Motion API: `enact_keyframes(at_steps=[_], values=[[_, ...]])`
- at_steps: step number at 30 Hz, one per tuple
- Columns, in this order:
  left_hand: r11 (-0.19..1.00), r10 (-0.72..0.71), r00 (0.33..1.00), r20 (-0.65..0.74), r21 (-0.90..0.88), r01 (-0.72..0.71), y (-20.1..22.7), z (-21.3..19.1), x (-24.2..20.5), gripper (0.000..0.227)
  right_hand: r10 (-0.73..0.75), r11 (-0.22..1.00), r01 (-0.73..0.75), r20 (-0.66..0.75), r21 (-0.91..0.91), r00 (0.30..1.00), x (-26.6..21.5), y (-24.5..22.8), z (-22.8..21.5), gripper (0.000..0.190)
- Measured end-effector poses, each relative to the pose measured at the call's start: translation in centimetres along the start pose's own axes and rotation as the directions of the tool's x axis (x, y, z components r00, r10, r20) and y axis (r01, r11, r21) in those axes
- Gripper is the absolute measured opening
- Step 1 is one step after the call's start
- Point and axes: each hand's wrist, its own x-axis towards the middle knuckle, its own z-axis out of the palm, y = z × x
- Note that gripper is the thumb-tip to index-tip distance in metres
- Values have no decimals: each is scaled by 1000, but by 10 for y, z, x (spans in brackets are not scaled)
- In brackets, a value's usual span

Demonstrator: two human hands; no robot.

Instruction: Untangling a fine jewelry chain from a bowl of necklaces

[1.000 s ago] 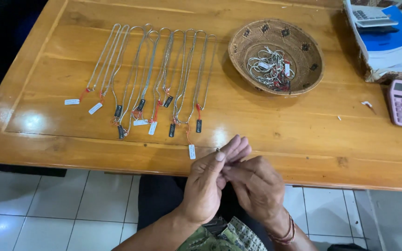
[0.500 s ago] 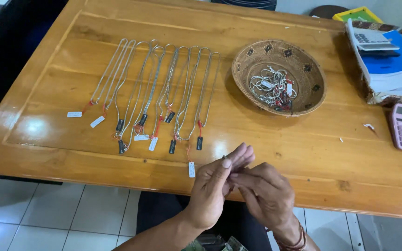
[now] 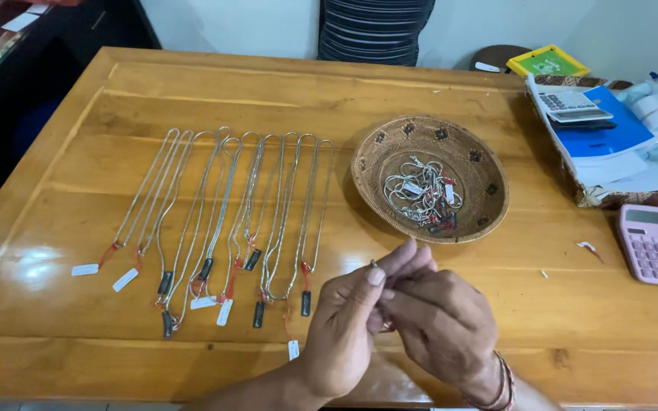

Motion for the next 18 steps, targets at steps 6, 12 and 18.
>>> enact_keyframes(at_steps=[6, 12, 18], values=[[996, -69, 994, -86, -62, 64, -41, -52, 21, 47, 132, 970, -172, 223, 171, 966, -14, 38, 11, 14], [1000, 24, 1000, -2, -9, -24, -44, -72, 33, 47, 79, 986, -101, 159, 134, 984, -17, 44, 47, 12], [993, -6, 996, 89, -118, 16, -57, -93, 27, 48, 186, 977, -199, 155, 73, 970, -42, 65, 46, 14]])
